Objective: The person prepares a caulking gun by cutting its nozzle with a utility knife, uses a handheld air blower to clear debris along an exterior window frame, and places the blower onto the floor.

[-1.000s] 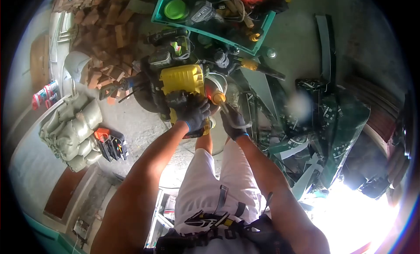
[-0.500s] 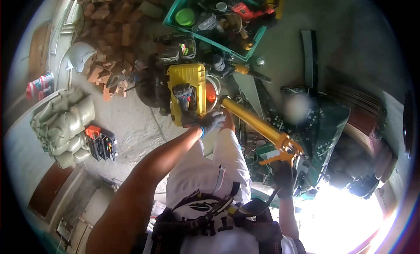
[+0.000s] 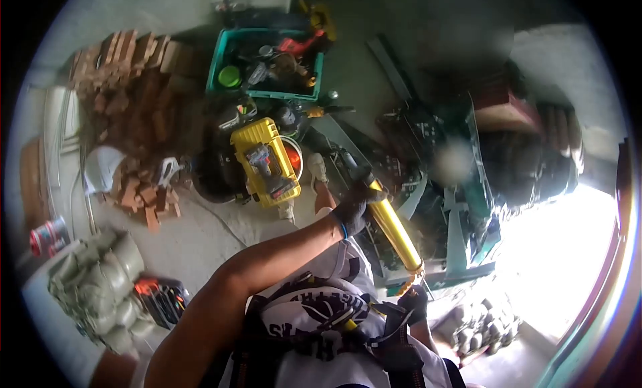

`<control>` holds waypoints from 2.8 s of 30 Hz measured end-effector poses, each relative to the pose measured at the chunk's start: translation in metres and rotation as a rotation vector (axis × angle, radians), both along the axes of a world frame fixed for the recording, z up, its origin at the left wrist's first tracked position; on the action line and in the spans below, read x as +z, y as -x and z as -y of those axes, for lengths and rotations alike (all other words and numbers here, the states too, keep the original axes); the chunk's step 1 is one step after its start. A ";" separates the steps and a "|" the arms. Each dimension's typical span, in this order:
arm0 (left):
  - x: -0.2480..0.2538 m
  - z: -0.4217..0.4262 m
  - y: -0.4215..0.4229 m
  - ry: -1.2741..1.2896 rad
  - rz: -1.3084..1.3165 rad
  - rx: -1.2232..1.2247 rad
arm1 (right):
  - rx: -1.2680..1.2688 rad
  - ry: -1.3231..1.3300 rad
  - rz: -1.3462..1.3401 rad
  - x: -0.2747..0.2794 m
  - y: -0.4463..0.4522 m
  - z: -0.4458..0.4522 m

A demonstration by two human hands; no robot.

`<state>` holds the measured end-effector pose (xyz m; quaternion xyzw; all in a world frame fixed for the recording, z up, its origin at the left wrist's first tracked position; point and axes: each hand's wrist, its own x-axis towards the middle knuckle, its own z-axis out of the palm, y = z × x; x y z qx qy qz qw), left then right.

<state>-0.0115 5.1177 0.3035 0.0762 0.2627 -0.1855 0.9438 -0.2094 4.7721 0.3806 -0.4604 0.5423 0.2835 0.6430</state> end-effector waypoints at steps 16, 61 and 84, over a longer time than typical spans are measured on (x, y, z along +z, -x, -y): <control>0.121 0.087 0.111 0.125 1.076 -0.717 | 0.698 0.880 0.723 0.070 0.088 -0.089; 0.168 0.847 0.556 0.344 3.001 -1.007 | -0.230 1.275 -0.314 0.098 0.675 0.243; 0.155 1.270 0.623 -0.312 2.633 -0.921 | -0.034 1.401 -0.023 0.095 0.842 0.773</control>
